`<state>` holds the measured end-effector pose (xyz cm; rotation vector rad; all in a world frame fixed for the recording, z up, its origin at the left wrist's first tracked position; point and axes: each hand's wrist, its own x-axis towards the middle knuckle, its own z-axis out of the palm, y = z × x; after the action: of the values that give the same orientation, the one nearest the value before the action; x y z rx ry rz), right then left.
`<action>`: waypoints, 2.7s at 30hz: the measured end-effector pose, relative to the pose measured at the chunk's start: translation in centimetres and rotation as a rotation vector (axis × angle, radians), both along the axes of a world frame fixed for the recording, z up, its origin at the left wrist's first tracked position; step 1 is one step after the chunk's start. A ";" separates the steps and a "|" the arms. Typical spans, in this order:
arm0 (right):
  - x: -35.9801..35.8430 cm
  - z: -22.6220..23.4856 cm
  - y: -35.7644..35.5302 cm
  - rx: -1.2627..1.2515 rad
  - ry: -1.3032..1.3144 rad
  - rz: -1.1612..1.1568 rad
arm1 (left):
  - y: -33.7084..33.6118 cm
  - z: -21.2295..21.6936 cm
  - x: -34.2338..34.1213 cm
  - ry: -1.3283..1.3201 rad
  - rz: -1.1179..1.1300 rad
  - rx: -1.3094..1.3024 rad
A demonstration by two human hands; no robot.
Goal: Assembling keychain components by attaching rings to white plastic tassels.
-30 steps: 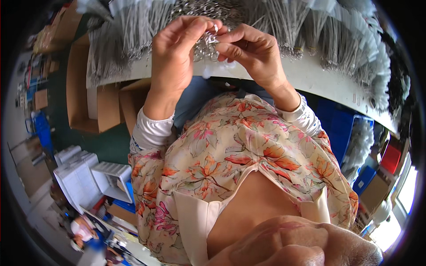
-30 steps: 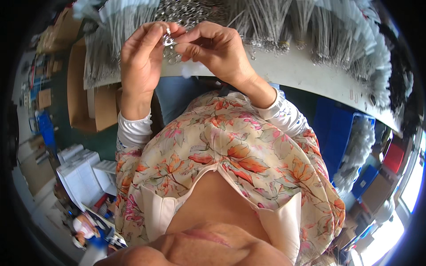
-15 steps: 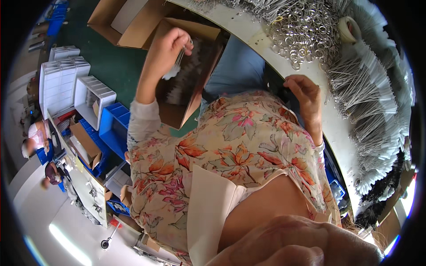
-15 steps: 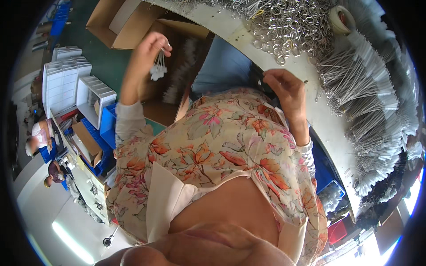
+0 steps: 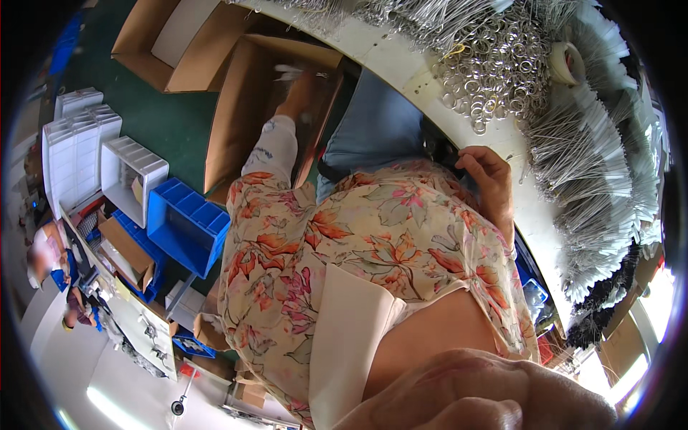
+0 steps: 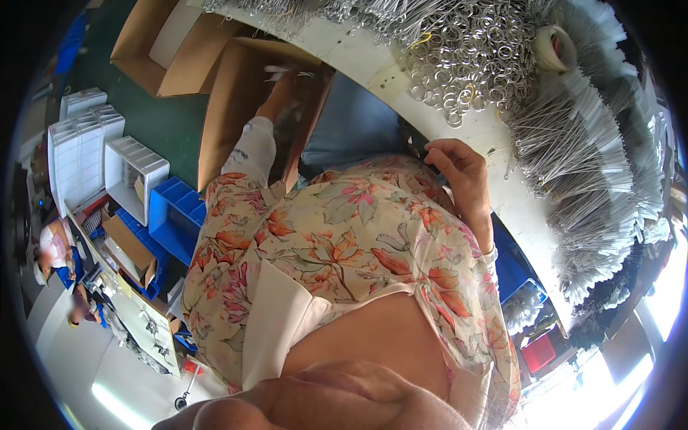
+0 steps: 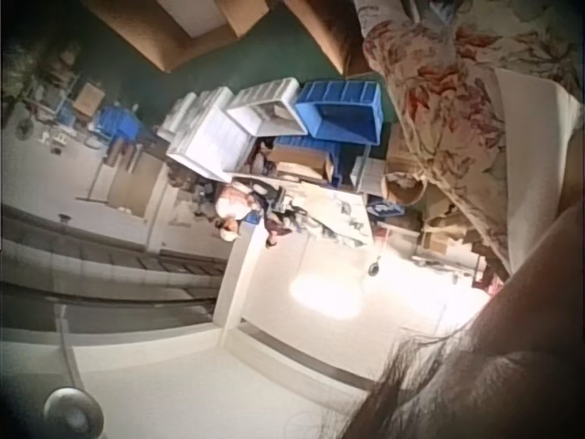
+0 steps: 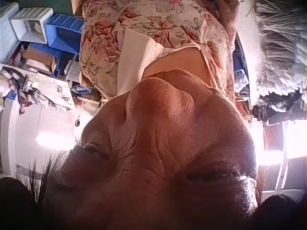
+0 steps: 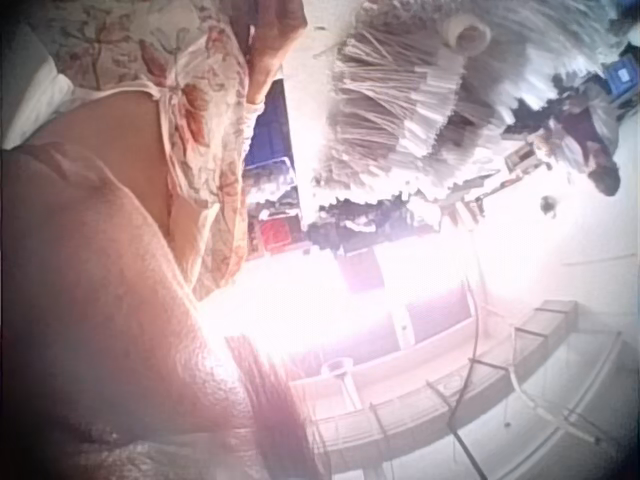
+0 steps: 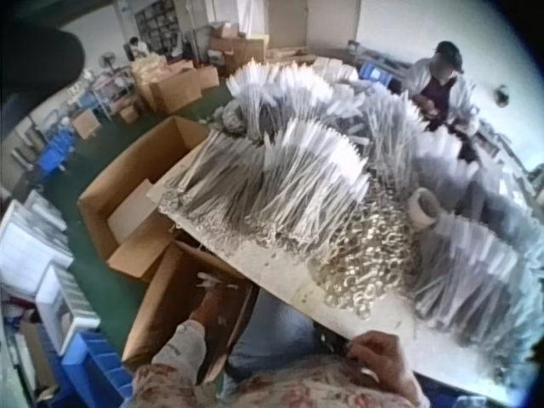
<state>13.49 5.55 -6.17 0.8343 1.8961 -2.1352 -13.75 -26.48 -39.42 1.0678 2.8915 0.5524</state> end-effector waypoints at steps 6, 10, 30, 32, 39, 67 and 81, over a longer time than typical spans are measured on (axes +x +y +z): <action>0.0 2.1 2.0 -0.019 0.014 0.025 | -4.1 8.1 -1.3 -0.254 0.565 0.256; -1.0 1.2 4.2 -0.053 0.080 0.076 | 2.1 25.5 -6.6 0.231 0.351 1.022; 10.1 9.2 12.0 0.177 0.350 -0.401 | 38.5 44.3 -20.6 0.323 0.008 -0.433; 9.9 9.3 12.2 0.174 0.363 -0.389 | 37.7 44.6 -23.1 0.121 0.097 -0.303; 6.4 14.4 15.6 0.825 0.446 -0.062 | 44.6 50.4 -15.5 0.181 -0.239 0.697; 8.0 14.1 42.3 1.818 -0.660 -0.339 | 33.7 56.6 -4.0 -0.838 -0.200 1.044; 6.1 17.5 43.0 2.083 0.124 -0.869 | 18.1 50.5 4.5 -0.968 -0.192 1.013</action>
<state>19.62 48.57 11.34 1.7622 3.6447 0.8550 -9.23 -8.39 11.08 0.7122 1.5826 1.9261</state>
